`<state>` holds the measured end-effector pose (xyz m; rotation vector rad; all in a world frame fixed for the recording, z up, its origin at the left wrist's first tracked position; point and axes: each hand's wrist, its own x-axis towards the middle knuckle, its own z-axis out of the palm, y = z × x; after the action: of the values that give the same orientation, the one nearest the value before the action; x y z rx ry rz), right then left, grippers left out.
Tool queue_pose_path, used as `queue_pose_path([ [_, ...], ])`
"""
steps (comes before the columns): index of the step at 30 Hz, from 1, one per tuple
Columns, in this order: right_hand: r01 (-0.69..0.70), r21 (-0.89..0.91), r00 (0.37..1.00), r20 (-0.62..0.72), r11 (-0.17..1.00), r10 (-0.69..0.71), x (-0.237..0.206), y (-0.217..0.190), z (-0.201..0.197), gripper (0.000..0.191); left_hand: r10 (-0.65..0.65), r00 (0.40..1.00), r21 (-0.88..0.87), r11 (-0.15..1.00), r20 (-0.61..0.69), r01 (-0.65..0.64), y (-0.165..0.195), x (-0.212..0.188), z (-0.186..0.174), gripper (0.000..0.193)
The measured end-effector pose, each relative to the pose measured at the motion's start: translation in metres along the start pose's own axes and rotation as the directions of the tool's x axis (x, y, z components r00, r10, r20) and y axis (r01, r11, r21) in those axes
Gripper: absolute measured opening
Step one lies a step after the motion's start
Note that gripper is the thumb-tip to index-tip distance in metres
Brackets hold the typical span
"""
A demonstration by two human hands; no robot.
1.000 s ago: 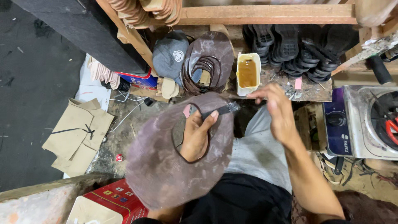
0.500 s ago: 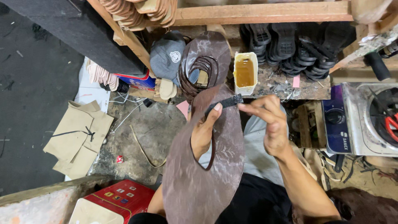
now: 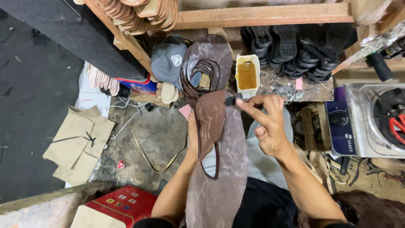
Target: The person sits on the floor of a shoe workshop holding a plastic-wrapped shoe upper with a strap. They repeatedly dip a finger into a container of yellow adhesive and spread it along the edge of the upper, turning the upper over to reach different sides.
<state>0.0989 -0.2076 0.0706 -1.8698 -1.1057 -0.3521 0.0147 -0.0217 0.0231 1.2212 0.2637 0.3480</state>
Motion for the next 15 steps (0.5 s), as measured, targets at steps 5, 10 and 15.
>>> queue_pose_path([
  [5,0.070,0.059,0.998,0.001,0.996,-0.070,-0.009,-0.002,0.000,0.080,0.163,0.985,0.127,0.980,-0.052,-0.155,0.015,0.005,-0.009,0.041],
  [10,0.084,0.047,0.994,-0.068,0.995,-0.081,-0.013,0.001,0.002,0.079,0.152,0.987,0.041,0.988,-0.054,-0.150,0.014,0.003,-0.001,0.045],
  [15,0.073,0.173,0.997,-0.050,0.982,-0.066,-0.016,0.002,0.007,0.061,0.322,0.945,0.172,0.935,-0.049,-0.310,0.018,0.015,-0.009,0.050],
])
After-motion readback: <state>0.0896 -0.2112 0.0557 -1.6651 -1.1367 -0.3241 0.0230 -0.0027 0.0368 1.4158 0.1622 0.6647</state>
